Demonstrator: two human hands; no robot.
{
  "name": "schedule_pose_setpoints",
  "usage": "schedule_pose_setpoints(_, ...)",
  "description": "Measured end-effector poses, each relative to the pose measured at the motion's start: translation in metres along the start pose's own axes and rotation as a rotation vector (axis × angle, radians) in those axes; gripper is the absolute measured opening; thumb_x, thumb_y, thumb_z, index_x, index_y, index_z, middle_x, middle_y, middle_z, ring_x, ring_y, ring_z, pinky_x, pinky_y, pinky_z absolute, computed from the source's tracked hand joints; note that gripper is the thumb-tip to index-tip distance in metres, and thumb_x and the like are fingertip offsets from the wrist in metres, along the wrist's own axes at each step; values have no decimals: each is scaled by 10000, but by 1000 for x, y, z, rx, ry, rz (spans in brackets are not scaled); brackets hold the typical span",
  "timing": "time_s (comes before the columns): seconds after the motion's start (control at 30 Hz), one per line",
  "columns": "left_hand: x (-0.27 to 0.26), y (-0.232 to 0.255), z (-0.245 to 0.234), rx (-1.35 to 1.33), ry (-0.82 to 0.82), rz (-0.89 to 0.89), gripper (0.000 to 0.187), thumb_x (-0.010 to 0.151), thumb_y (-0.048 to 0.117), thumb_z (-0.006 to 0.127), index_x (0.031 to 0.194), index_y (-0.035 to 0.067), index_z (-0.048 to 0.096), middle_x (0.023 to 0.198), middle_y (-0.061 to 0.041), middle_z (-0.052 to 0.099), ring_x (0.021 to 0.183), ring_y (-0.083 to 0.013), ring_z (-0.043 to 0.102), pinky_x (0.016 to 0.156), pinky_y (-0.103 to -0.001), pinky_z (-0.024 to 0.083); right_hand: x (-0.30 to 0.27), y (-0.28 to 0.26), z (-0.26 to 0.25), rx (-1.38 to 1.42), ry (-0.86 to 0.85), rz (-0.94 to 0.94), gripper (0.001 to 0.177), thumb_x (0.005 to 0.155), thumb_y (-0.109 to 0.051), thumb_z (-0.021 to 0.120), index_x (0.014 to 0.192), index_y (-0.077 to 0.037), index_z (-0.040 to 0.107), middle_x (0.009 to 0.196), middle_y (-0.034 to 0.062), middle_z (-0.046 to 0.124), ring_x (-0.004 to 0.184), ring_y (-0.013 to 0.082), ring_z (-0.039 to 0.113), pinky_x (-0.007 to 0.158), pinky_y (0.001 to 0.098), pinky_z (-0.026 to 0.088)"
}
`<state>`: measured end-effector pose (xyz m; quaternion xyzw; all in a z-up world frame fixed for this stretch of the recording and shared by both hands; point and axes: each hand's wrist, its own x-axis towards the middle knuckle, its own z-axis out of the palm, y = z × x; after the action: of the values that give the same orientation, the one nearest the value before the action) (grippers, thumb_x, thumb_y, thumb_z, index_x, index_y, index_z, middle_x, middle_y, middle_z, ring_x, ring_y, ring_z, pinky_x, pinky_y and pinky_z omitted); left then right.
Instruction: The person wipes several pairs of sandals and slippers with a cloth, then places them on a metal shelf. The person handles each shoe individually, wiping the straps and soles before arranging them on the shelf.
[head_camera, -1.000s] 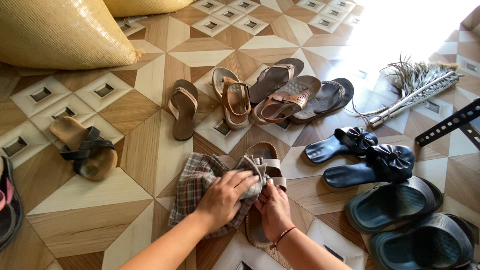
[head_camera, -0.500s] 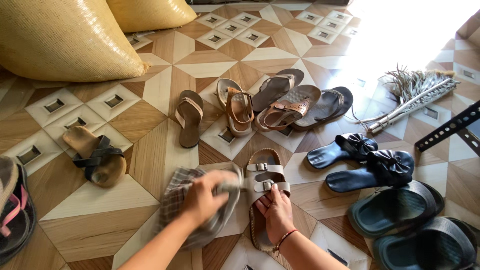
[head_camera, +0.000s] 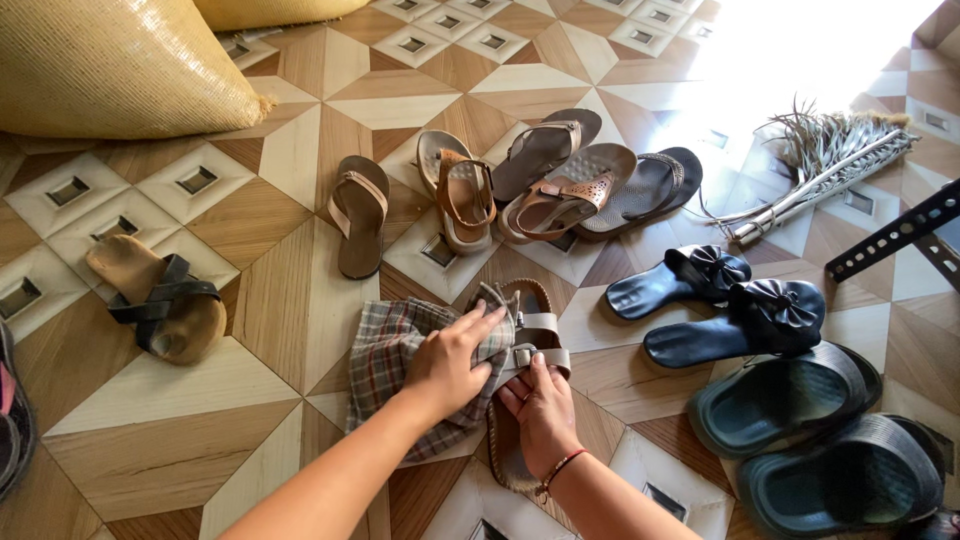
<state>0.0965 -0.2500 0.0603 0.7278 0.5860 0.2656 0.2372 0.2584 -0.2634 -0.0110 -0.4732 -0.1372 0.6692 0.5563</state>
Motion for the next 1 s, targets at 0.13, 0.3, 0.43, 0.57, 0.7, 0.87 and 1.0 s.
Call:
schedule_pose_setpoints(0.13,-16,-5,3,17,36,51,778,712,24,753,1441,222,567,1502,-161,523,1172,-405,649,1024,-440,520,-4,-6,4,-40,21,46,202,1011,-334,528,1050,-141,569,888,-10,617,802,127,620,736,323,546)
schedule_pose_setpoints(0.3,-46,3,12,51,7,-14,771,715,34,780,1438,193,561,1443,-171,568,1160,-412,641,1031,-459,499,3,0,-4,-44,-5,11,217,1030,-351,547,1055,-136,558,879,-10,605,800,127,608,713,318,527)
schedule_pose_setpoints(0.43,-71,6,7,46,-56,-11,736,717,61,774,1415,194,583,1412,-168,599,1149,-402,633,1019,-468,504,13,5,-13,-58,-9,18,216,1032,-359,558,1044,-143,569,870,-22,599,775,118,585,686,313,500)
schedule_pose_setpoints(0.57,-95,5,1,58,-67,194,702,708,107,804,1386,158,627,1345,-191,639,1217,-364,627,1008,-537,443,12,-4,-10,-68,-36,34,251,1049,-355,567,1064,-106,595,917,0,662,811,131,609,720,317,500)
schedule_pose_setpoints(0.7,-105,-1,-11,-93,-206,166,513,740,125,748,1250,179,719,1243,-103,734,1155,-297,688,1004,-416,496,-6,-27,9,-2,-61,101,300,999,-260,467,1168,-86,643,1083,30,777,951,192,710,866,370,564)
schedule_pose_setpoints(0.87,-93,-15,-31,-351,-7,47,484,702,37,615,1140,161,779,1146,-59,811,1055,-216,772,937,-310,571,-25,-57,31,-81,-116,70,452,1050,-414,399,1213,-60,628,1114,108,751,984,221,703,930,375,540)
schedule_pose_setpoints(1.0,-61,-26,-64,-432,114,-247,470,788,86,618,1234,186,725,1055,-73,842,953,-197,788,868,-302,601,-33,-65,31,-206,-172,59,389,1050,-344,430,1243,-48,593,1133,111,763,1024,212,716,959,375,544)
